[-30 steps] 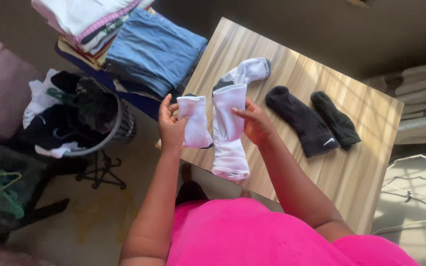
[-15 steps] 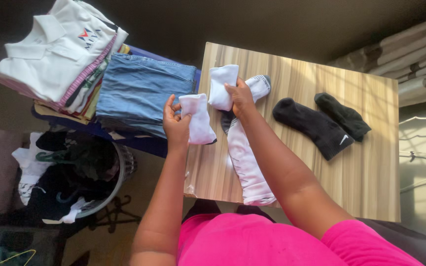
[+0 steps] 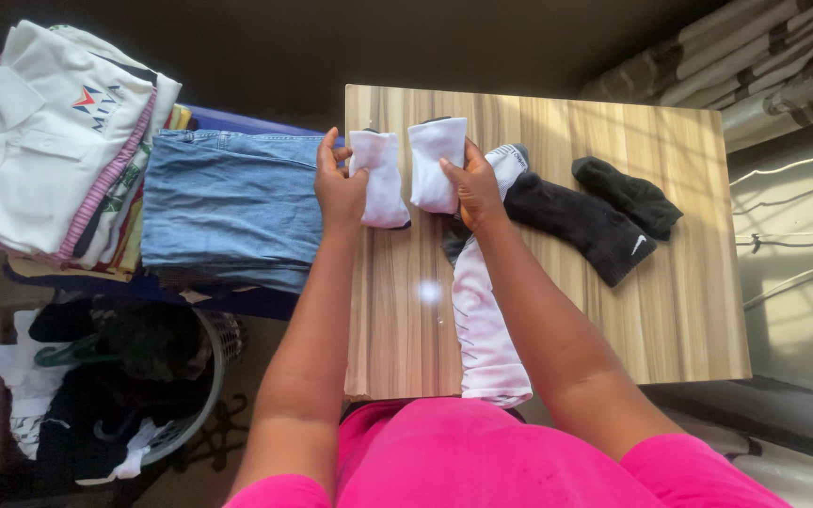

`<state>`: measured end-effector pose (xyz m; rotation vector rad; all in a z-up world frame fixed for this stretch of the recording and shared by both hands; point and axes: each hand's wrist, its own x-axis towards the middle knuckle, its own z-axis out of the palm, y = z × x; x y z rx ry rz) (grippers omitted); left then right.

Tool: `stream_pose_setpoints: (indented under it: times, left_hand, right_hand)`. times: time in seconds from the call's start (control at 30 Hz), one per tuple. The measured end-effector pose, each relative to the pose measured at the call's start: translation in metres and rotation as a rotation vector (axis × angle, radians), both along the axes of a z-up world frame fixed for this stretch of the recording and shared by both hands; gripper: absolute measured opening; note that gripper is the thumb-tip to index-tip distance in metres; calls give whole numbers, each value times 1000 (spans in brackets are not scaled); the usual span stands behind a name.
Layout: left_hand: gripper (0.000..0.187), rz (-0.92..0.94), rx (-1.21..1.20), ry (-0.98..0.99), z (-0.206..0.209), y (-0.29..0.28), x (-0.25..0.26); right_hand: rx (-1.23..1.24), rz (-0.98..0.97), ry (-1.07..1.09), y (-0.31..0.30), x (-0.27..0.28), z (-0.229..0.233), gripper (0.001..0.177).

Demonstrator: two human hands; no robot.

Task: The person folds several pairs of socks on a wooden table. They pick up each sock, turn it inside out to check for holes, and then fold it neatly before placing it in a pile.

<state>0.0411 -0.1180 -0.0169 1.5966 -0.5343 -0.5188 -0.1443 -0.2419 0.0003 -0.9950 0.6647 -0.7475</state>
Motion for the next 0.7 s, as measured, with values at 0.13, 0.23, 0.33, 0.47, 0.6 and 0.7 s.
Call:
stream_pose_setpoints:
  times: [0.13,0.23,0.33,0.47,0.6,0.7]
  left_hand:
    - [92,25,187,-523,34,4,-10]
    - [83,-56,285,-849,45,16,-30]
    - [73,-230,358,-962,36,14,-36]
    - [67,-272,431,-979,15,9,-36]
    - [71,-270,396,-923,27,12,-37]
    - [71,-272,328,-883,55,28,-50]
  right_hand:
    - [-867,-97,695,5,7,6,82]
    - [-1128,-94,789,25,6,10,81]
    - [-1245,31,967,35,10,8,73]
    - [-1234,153,1083,37,20,2,69]
    - [-1277,86,982,39,12,19,68]
    - [-1277,-139,808,51,-29,47,61]
